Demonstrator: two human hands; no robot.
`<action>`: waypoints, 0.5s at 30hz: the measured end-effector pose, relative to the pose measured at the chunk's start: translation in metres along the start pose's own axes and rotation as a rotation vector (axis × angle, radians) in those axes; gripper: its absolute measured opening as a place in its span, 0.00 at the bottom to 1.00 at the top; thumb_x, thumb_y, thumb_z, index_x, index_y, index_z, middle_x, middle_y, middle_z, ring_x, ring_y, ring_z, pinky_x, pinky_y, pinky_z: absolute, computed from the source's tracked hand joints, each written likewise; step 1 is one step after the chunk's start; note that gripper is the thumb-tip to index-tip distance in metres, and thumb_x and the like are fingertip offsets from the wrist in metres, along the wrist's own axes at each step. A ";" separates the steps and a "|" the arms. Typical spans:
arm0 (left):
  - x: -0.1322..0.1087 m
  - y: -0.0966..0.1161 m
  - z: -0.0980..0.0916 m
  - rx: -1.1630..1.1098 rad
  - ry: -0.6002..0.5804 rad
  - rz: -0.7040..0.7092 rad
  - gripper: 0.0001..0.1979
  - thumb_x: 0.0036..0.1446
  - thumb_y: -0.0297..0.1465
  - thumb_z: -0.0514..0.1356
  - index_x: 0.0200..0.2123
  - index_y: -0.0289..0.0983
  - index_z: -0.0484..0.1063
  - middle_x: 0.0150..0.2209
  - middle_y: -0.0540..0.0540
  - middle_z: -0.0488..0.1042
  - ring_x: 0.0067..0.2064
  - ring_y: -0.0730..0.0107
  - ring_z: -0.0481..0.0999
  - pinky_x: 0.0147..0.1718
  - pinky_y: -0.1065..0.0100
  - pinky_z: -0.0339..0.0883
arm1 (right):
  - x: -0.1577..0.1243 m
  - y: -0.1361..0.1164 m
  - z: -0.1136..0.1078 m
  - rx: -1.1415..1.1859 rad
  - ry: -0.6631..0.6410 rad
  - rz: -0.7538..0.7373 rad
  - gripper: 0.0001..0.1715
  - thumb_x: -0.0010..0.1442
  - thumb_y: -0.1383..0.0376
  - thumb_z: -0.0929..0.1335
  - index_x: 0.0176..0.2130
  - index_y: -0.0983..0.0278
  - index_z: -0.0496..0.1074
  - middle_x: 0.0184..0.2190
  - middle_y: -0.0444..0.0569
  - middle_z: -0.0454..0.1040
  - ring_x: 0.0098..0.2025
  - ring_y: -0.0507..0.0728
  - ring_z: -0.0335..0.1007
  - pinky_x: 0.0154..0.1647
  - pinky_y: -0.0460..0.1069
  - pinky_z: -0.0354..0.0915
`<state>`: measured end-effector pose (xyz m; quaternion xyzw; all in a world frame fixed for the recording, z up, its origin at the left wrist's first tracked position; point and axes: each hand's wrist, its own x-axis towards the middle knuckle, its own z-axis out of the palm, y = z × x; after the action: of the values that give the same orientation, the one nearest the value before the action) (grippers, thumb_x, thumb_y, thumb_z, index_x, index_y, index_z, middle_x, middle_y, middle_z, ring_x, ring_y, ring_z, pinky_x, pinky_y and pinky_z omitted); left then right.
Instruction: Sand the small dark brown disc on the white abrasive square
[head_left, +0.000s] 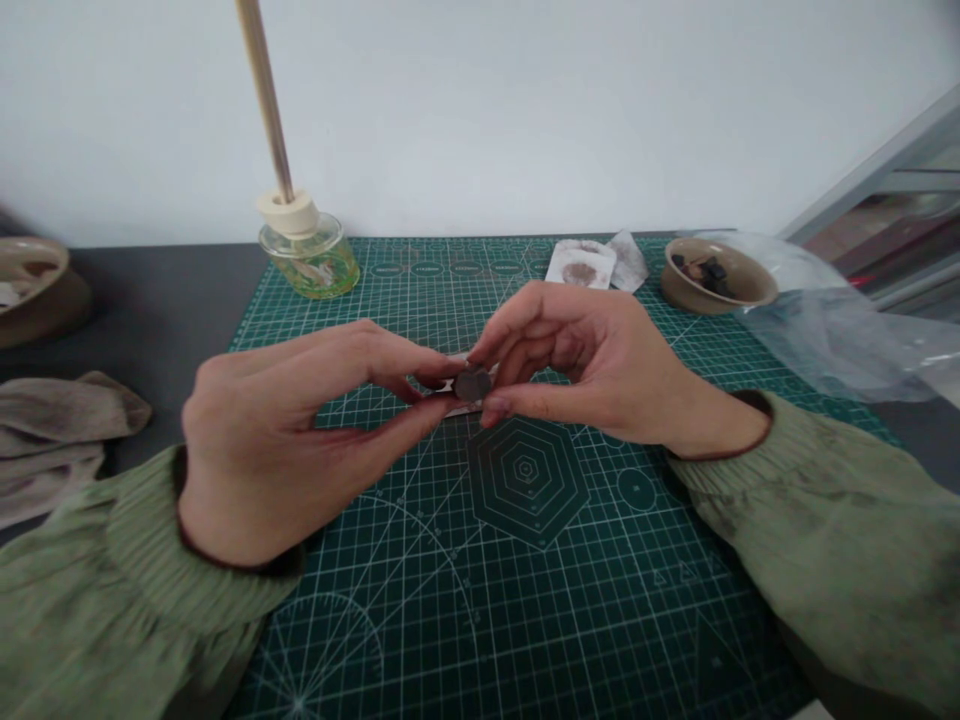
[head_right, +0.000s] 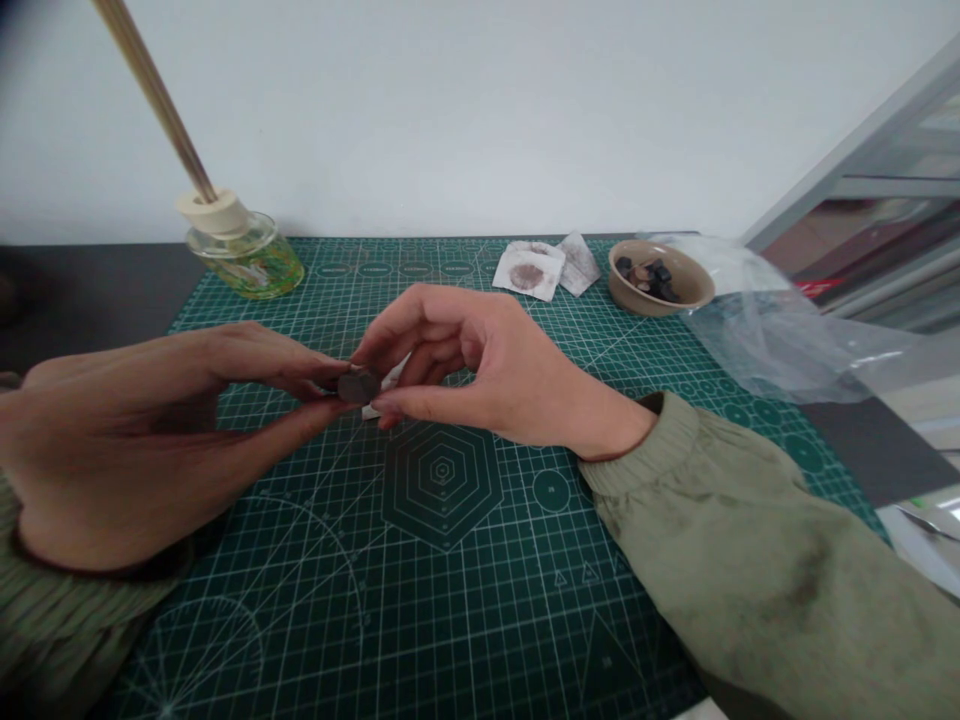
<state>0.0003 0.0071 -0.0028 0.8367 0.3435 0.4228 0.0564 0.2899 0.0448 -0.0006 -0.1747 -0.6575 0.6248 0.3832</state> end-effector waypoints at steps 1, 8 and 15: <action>0.000 0.000 0.000 0.002 0.002 0.000 0.01 0.84 0.39 0.76 0.53 0.53 0.90 0.46 0.57 0.95 0.37 0.64 0.95 0.41 0.60 0.98 | 0.000 0.000 0.000 0.007 0.004 0.005 0.23 0.65 0.70 0.92 0.54 0.62 0.89 0.46 0.47 0.97 0.46 0.58 0.99 0.51 0.49 0.92; -0.001 0.001 0.000 0.003 0.011 0.004 0.00 0.84 0.38 0.76 0.53 0.53 0.90 0.46 0.57 0.95 0.38 0.65 0.95 0.42 0.61 0.97 | 0.001 0.000 0.001 0.040 0.005 0.018 0.22 0.65 0.70 0.92 0.53 0.62 0.89 0.46 0.47 0.97 0.46 0.57 0.98 0.51 0.50 0.93; -0.001 0.000 0.001 -0.027 -0.007 -0.007 0.01 0.85 0.39 0.76 0.54 0.53 0.89 0.47 0.58 0.95 0.39 0.67 0.94 0.42 0.63 0.94 | -0.001 0.000 0.001 -0.031 0.022 0.025 0.21 0.66 0.66 0.92 0.53 0.61 0.89 0.46 0.47 0.96 0.43 0.57 0.97 0.50 0.50 0.92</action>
<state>0.0005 0.0067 -0.0038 0.8361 0.3405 0.4244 0.0701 0.2892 0.0434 -0.0006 -0.1955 -0.6608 0.6171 0.3799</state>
